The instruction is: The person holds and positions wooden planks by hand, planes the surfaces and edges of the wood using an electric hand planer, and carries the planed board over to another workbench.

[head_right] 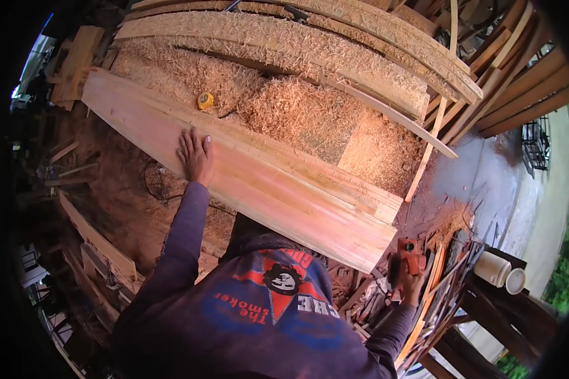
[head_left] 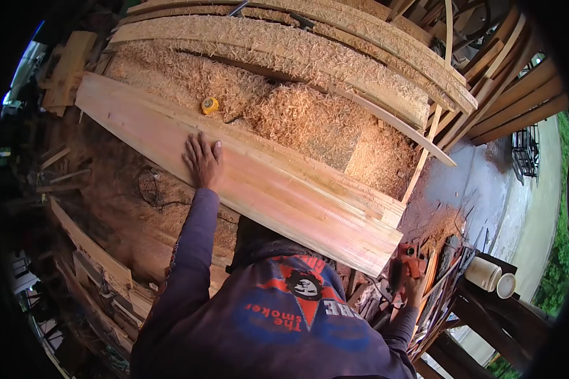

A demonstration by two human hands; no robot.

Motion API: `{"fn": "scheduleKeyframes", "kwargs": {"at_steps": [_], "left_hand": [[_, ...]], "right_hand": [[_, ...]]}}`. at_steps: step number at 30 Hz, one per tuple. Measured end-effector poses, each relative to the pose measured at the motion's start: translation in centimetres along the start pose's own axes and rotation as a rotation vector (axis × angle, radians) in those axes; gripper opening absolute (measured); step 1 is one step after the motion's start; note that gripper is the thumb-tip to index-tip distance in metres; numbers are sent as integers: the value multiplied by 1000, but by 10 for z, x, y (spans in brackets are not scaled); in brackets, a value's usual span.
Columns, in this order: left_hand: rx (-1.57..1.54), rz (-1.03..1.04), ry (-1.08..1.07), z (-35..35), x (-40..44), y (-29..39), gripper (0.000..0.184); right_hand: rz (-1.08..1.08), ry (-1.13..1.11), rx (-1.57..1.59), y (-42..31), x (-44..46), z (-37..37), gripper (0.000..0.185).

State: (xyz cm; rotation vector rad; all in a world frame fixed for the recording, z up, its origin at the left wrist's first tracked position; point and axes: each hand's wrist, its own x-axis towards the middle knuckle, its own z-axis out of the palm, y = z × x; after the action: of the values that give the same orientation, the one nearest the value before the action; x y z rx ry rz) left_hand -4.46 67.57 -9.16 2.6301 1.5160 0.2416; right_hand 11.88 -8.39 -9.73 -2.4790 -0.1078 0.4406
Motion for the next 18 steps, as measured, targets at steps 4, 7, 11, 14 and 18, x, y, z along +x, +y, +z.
{"fn": "scheduleKeyframes", "kwargs": {"at_steps": [4, 7, 11, 14, 18], "left_hand": [[-49, -9, 30, 6, 2, -5, 72], [-26, -124, 48, 4, 5, -4, 75], [-29, -132, 39, 7, 6, -6, 75], [-32, -114, 66, 9, 6, -9, 74], [-15, -129, 58, -3, 4, -2, 73]], "right_hand": [[68, 55, -36, -54, 73, -47, 40], [-164, 119, -211, -131, 119, -64, 35], [-400, 21, -273, -249, 161, -58, 33], [-614, -128, -206, -304, 199, -27, 31], [-725, -362, -246, -377, 228, 31, 41]]}}
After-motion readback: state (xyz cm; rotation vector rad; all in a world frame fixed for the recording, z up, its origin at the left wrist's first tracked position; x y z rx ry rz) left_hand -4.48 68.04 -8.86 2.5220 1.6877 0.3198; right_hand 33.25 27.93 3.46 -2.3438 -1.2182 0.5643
